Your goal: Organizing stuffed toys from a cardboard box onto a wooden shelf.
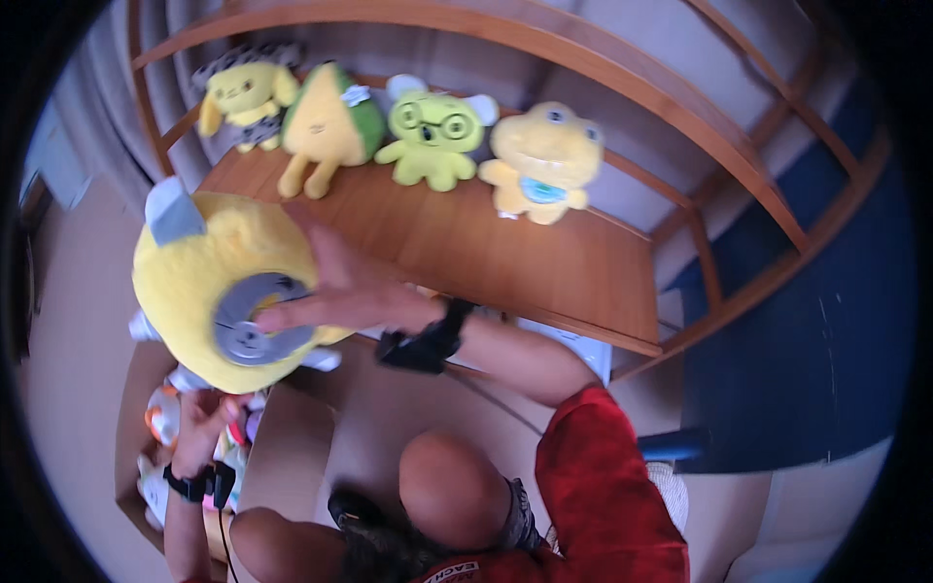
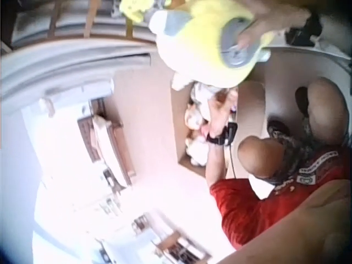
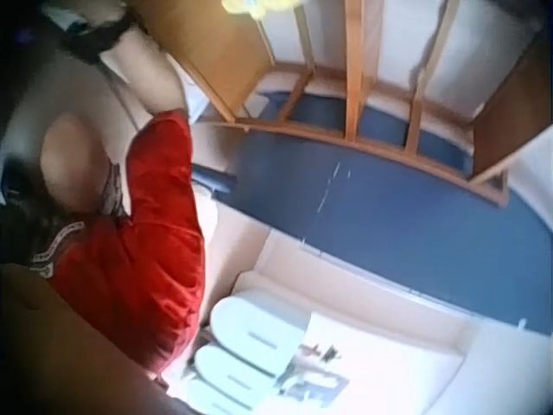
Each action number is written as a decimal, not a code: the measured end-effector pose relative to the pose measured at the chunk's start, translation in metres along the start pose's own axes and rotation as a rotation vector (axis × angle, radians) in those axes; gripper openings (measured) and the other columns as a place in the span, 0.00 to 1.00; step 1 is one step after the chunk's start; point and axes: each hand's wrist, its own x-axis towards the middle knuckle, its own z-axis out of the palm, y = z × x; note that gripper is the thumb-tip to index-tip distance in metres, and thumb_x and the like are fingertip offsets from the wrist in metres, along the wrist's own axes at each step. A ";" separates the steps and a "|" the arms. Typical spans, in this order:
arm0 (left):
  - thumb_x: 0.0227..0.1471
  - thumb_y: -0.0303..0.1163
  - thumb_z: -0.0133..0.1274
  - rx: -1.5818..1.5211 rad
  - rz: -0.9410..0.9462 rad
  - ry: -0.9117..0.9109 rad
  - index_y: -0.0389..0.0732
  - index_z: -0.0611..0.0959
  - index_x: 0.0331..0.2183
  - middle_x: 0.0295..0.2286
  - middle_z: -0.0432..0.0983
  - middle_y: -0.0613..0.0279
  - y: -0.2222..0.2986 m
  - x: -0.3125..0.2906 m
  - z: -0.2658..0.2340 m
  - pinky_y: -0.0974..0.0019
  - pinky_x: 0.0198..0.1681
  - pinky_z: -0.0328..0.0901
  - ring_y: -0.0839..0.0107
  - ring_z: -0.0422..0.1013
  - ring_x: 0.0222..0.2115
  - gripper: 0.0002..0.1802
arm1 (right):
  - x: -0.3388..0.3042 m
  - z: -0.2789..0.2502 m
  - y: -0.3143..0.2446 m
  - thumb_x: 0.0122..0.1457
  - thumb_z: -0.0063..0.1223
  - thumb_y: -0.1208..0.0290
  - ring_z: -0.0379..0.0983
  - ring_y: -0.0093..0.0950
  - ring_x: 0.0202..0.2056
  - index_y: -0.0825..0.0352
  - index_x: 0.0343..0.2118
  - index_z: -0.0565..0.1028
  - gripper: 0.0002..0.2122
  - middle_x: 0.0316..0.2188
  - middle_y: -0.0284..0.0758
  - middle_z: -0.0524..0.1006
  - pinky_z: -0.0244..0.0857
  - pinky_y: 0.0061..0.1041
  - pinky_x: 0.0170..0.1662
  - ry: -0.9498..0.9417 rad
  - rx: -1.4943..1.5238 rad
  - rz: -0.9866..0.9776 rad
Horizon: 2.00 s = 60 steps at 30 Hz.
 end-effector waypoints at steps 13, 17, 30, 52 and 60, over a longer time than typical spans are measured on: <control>0.50 0.22 0.57 0.222 -0.236 -0.173 0.32 0.76 0.45 0.35 0.77 0.57 -0.047 -0.014 -0.055 0.73 0.42 0.68 0.74 0.74 0.35 0.18 | -0.169 -0.272 -0.191 0.28 0.74 0.71 0.67 0.34 0.52 0.67 0.53 0.66 0.43 0.48 0.37 0.72 0.59 0.30 0.57 0.099 -1.255 1.089; 0.50 0.20 0.54 0.253 -0.284 -0.224 0.30 0.74 0.46 0.36 0.77 0.57 -0.046 -0.012 -0.051 0.72 0.43 0.67 0.74 0.73 0.35 0.19 | -0.195 -0.328 -0.172 0.26 0.74 0.74 0.65 0.35 0.54 0.65 0.55 0.65 0.44 0.50 0.37 0.72 0.58 0.30 0.58 0.250 -1.271 1.136; 0.50 0.24 0.57 0.308 -0.338 -0.066 0.30 0.75 0.43 0.34 0.77 0.57 -0.060 -0.053 -0.088 0.72 0.42 0.66 0.74 0.72 0.35 0.17 | -0.202 -0.353 -0.162 0.33 0.69 0.76 0.64 0.35 0.56 0.65 0.56 0.65 0.41 0.52 0.40 0.71 0.57 0.28 0.59 0.269 -1.432 1.095; 0.52 0.39 0.56 0.763 -0.687 0.730 0.36 0.81 0.41 0.33 0.78 0.63 -0.062 -0.226 -0.269 0.72 0.36 0.68 0.77 0.72 0.33 0.18 | -0.182 -0.154 -0.041 0.58 0.53 0.76 0.67 0.21 0.36 0.70 0.46 0.72 0.13 0.34 0.32 0.72 0.63 0.21 0.45 0.100 -0.942 0.638; 0.28 0.51 0.71 1.069 -0.928 0.801 0.45 0.54 0.61 0.52 0.64 0.47 -0.163 -0.341 -0.324 0.55 0.54 0.61 0.53 0.65 0.51 0.62 | -0.148 -0.097 0.013 0.56 0.55 0.77 0.70 0.23 0.36 0.71 0.44 0.73 0.13 0.34 0.35 0.75 0.64 0.21 0.43 0.019 -0.730 0.615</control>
